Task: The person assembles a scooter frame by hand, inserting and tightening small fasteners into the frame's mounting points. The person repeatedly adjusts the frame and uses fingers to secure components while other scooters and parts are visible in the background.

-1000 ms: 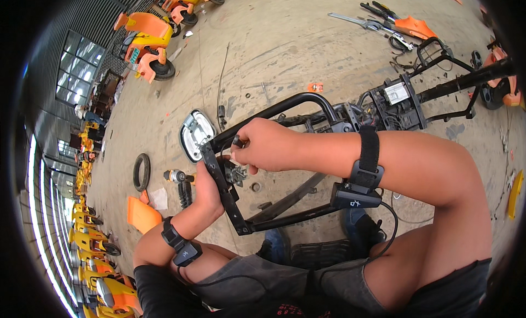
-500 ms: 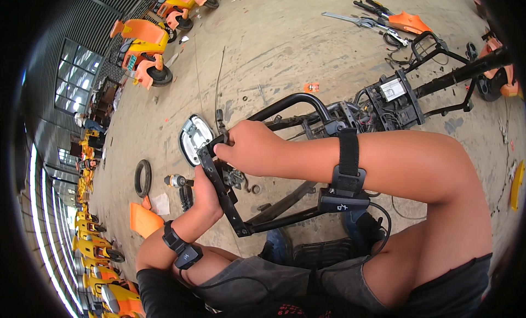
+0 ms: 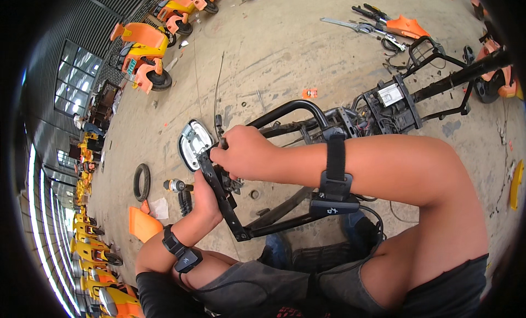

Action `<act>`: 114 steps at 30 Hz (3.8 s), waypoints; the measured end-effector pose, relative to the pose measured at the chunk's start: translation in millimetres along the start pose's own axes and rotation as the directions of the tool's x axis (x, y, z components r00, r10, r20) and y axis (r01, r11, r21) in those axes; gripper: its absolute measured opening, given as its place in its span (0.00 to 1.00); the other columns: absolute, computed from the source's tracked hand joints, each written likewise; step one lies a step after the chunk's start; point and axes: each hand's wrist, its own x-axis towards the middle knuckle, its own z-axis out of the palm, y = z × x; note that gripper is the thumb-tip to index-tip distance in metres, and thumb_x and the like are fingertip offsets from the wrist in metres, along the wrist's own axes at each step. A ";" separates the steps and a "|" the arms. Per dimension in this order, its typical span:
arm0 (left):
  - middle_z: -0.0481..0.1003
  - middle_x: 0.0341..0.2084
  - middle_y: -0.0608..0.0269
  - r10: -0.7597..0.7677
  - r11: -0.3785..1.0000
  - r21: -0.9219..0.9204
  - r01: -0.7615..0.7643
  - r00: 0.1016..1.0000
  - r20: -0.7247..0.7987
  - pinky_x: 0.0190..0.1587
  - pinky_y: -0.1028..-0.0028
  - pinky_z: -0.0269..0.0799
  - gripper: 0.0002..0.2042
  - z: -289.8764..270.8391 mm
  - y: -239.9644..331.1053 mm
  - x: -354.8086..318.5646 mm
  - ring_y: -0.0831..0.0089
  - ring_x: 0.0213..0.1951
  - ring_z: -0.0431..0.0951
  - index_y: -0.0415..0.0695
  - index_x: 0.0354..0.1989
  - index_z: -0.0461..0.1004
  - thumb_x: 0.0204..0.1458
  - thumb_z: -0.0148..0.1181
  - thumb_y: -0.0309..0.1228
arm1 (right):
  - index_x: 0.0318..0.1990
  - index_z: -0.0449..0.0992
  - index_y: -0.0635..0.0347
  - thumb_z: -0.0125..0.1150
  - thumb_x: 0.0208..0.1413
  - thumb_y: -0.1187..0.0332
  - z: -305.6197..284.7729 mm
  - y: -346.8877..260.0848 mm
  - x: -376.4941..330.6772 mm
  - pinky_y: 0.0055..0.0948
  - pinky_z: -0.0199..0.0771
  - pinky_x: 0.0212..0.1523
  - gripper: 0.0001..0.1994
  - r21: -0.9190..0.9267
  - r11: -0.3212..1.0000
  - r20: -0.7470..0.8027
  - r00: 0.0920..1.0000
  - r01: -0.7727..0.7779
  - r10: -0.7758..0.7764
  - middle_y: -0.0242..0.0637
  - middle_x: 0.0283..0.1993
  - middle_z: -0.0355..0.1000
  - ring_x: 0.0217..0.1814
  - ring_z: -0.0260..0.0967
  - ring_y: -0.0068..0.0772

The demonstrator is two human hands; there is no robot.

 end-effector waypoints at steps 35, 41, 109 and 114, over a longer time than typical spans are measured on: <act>0.76 0.35 0.35 0.279 0.914 0.351 -0.204 0.944 -0.177 0.45 0.52 0.70 0.22 -13.4 -30.6 30.2 0.40 0.40 0.76 0.33 0.34 0.72 0.61 0.31 0.37 | 0.36 0.77 0.64 0.58 0.59 0.67 69.3 -2.6 -56.7 0.30 0.72 0.28 0.08 -0.612 0.690 0.051 0.889 0.387 -0.454 0.43 0.29 0.75 0.27 0.74 0.36; 0.75 0.39 0.33 0.382 0.627 0.700 -0.342 0.918 0.106 0.48 0.51 0.70 0.17 -37.8 -20.8 45.7 0.39 0.43 0.75 0.32 0.42 0.69 0.60 0.35 0.31 | 0.42 0.76 0.63 0.58 0.58 0.69 90.7 2.7 -76.0 0.36 0.72 0.33 0.08 -0.697 0.575 0.135 0.866 0.429 -0.482 0.46 0.33 0.72 0.32 0.71 0.47; 0.57 0.15 0.73 0.153 0.988 -0.006 -0.153 0.983 0.100 0.23 0.76 0.62 0.09 -17.6 95.0 -81.6 0.81 0.16 0.57 0.37 0.42 0.71 0.59 0.48 0.28 | 0.38 0.75 0.64 0.57 0.61 0.59 9.1 -13.6 -24.2 0.29 0.72 0.32 0.14 -0.027 0.987 0.396 0.909 0.157 -0.134 0.39 0.25 0.75 0.28 0.74 0.28; 0.63 0.17 0.73 0.342 0.895 0.337 -0.293 0.935 -0.096 0.23 0.79 0.60 0.10 -48.7 48.0 -21.0 0.83 0.19 0.61 0.38 0.43 0.73 0.61 0.48 0.29 | 0.32 0.76 0.63 0.50 0.63 0.52 -3.2 -23.7 -4.0 0.36 0.71 0.28 0.21 -0.231 0.908 0.377 0.892 0.350 -0.249 0.42 0.15 0.69 0.23 0.73 0.40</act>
